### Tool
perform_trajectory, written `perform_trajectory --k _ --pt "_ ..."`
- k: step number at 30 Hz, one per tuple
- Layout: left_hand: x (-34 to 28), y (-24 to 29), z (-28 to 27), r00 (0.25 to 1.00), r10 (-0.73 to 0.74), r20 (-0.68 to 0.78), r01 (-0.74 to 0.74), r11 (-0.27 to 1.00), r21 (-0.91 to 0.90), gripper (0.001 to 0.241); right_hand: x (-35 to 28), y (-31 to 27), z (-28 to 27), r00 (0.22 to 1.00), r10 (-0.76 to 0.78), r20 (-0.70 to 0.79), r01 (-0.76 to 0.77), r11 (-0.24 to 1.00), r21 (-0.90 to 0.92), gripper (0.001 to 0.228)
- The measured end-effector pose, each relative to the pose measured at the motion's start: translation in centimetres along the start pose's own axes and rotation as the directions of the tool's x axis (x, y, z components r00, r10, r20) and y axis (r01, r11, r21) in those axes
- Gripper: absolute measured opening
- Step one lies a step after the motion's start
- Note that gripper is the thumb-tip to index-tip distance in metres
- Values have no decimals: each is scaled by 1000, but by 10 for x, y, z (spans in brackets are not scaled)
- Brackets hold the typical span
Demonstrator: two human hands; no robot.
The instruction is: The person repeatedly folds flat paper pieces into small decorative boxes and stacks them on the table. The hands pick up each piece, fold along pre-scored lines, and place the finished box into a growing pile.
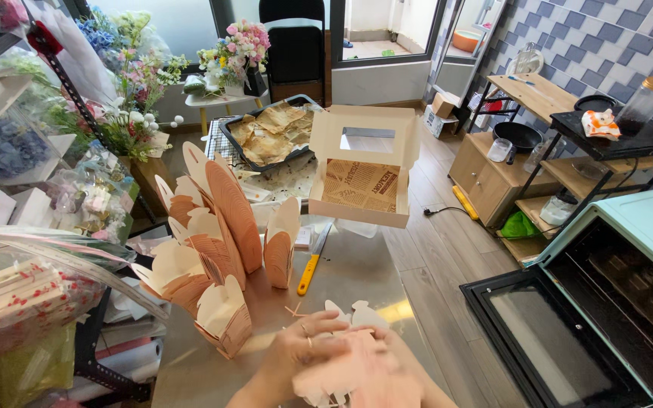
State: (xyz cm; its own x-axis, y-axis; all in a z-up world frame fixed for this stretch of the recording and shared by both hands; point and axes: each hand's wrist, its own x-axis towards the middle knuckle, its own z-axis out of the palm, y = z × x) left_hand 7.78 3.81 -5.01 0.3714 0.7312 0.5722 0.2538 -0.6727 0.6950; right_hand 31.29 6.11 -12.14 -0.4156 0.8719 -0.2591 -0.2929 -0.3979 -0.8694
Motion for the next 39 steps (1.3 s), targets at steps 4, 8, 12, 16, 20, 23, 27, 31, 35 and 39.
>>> perform_trajectory --k 4,8,12,16,20,23,27,31,35,39 --pt "-6 4 6 1000 -2 11 7 918 -398 42 1 -4 0 987 103 -121 -76 975 211 43" --pt "-10 -17 46 579 -803 -144 604 541 -585 36 -14 -10 31 919 25 -393 24 993 119 40" --pt "-22 -34 93 547 -808 -220 345 457 -820 40 -11 -23 53 810 -185 -557 161 983 -93 31" --pt "-27 -44 116 459 -881 -118 347 300 -889 43 -14 -28 68 649 -561 -513 -23 660 -751 23" --pt "-24 -54 119 474 -878 -63 345 252 -904 45 -21 -50 72 635 -748 -195 54 294 -954 36" --pt "-26 -59 114 532 -847 -22 384 264 -885 47 -16 -86 54 765 -617 -184 176 475 -862 54" --pt "-20 -61 102 472 -879 75 425 152 -892 49 -18 -93 41 875 -434 -213 15 464 -886 24" --pt "-6 -57 101 543 -836 -78 365 318 -875 52 -27 -64 52 538 -825 174 178 -91 -980 15" --pt "-7 -55 107 445 -889 113 513 149 -845 54 -21 -68 46 567 -821 -67 268 261 -927 33" --pt "-20 -68 128 492 -870 39 614 315 -724 55 -16 -68 39 764 -292 -575 -271 664 -697 28"
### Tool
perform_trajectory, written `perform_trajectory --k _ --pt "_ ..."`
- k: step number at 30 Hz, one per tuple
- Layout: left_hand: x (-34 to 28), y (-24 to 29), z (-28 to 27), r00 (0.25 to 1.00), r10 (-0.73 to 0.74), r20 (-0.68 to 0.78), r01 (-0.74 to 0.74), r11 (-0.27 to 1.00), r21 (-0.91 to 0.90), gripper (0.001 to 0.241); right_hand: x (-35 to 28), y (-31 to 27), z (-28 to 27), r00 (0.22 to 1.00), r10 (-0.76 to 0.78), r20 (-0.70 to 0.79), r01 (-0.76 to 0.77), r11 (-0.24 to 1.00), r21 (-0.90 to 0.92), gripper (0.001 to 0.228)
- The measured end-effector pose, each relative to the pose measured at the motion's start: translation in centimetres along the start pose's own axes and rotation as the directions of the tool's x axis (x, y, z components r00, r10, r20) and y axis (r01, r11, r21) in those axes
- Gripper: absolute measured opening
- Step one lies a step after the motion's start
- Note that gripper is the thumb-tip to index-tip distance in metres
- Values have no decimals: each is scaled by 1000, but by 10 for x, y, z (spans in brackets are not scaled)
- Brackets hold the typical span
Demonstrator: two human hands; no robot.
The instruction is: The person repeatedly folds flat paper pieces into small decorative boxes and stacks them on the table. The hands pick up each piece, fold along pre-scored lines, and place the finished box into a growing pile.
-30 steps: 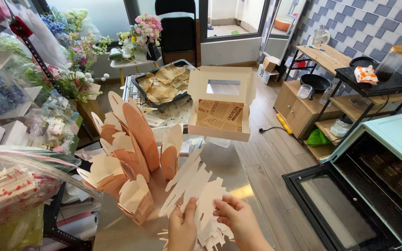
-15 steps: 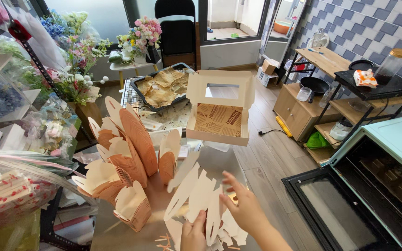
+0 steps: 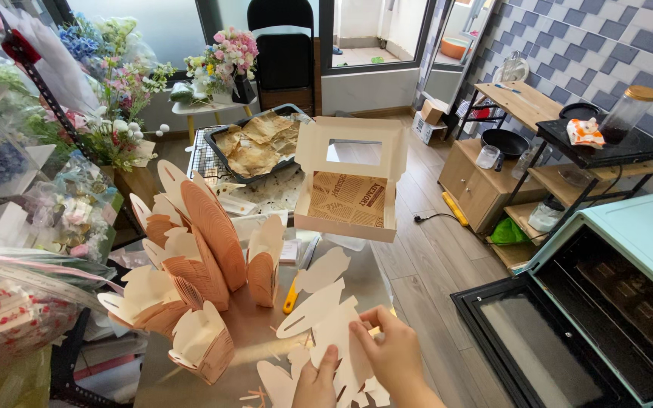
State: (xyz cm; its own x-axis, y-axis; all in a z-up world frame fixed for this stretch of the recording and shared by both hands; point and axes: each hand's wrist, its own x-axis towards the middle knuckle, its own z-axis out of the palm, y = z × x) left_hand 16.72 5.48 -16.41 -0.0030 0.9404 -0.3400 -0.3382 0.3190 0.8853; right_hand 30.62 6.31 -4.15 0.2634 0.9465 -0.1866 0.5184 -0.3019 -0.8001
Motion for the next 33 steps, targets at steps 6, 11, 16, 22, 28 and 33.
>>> perform_trajectory --k 6,11,16,22,28,33 --pt "19 -38 -11 983 138 118 -148 986 77 53 -8 14 15 619 -722 -308 632 691 -349 35" --pt "-4 -15 -12 953 51 298 -117 971 207 66 23 1 -6 976 -198 88 126 849 514 31" --pt "-18 80 -58 843 161 513 144 852 -504 68 8 -8 -27 909 -344 237 343 938 45 32" --pt "-30 92 -34 998 -28 62 38 986 -161 39 -32 -25 1 392 -916 -87 826 392 -406 15" --pt "-39 84 -29 996 -73 47 76 995 -66 35 -26 -40 1 797 -600 -74 584 796 -157 39" --pt "-34 91 -27 995 -95 5 95 991 -89 35 -46 -47 21 433 -893 -124 836 449 -317 13"
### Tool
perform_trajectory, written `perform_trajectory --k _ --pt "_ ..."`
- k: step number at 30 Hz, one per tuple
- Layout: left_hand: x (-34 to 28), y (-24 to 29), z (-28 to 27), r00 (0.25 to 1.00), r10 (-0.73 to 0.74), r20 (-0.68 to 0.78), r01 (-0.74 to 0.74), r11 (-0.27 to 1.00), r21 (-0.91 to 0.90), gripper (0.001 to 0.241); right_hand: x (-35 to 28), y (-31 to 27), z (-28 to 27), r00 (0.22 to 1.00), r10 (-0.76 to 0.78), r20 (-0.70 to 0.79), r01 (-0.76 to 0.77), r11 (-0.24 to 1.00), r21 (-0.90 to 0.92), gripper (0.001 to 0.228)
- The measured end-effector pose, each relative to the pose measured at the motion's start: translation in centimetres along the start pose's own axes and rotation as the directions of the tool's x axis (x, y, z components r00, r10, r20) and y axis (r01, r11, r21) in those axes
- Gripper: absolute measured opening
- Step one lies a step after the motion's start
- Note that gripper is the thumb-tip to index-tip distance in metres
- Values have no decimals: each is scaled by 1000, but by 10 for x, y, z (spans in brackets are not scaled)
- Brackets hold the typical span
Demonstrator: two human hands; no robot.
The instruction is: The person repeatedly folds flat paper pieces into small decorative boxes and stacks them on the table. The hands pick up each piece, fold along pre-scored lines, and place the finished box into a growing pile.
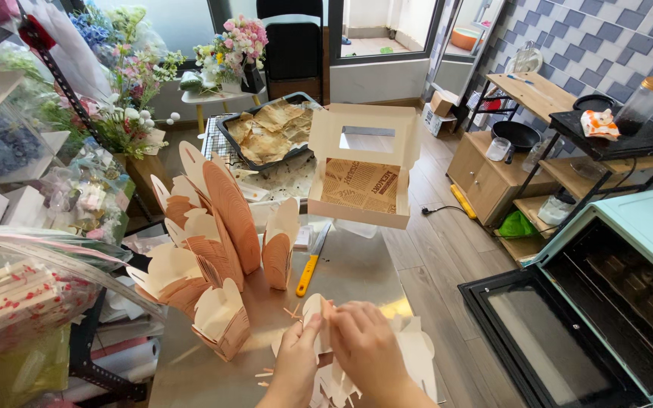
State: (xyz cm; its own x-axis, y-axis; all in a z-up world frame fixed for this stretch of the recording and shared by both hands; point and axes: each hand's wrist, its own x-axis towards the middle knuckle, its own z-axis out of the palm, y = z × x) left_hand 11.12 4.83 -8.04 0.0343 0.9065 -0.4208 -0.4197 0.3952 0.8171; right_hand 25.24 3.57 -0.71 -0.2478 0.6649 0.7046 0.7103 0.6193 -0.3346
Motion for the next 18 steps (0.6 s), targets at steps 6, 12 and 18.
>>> perform_trajectory --k 6,12,18 --pt "-4 13 -14 989 -34 141 7 982 190 33 7 25 -5 982 -2 189 -38 978 204 40" --pt "2 12 -15 991 -56 124 27 974 226 36 17 50 -9 918 -345 196 329 938 110 28" --pt "12 17 -21 995 83 -54 -93 974 -208 41 -31 72 -21 968 221 -119 -231 970 -75 72"
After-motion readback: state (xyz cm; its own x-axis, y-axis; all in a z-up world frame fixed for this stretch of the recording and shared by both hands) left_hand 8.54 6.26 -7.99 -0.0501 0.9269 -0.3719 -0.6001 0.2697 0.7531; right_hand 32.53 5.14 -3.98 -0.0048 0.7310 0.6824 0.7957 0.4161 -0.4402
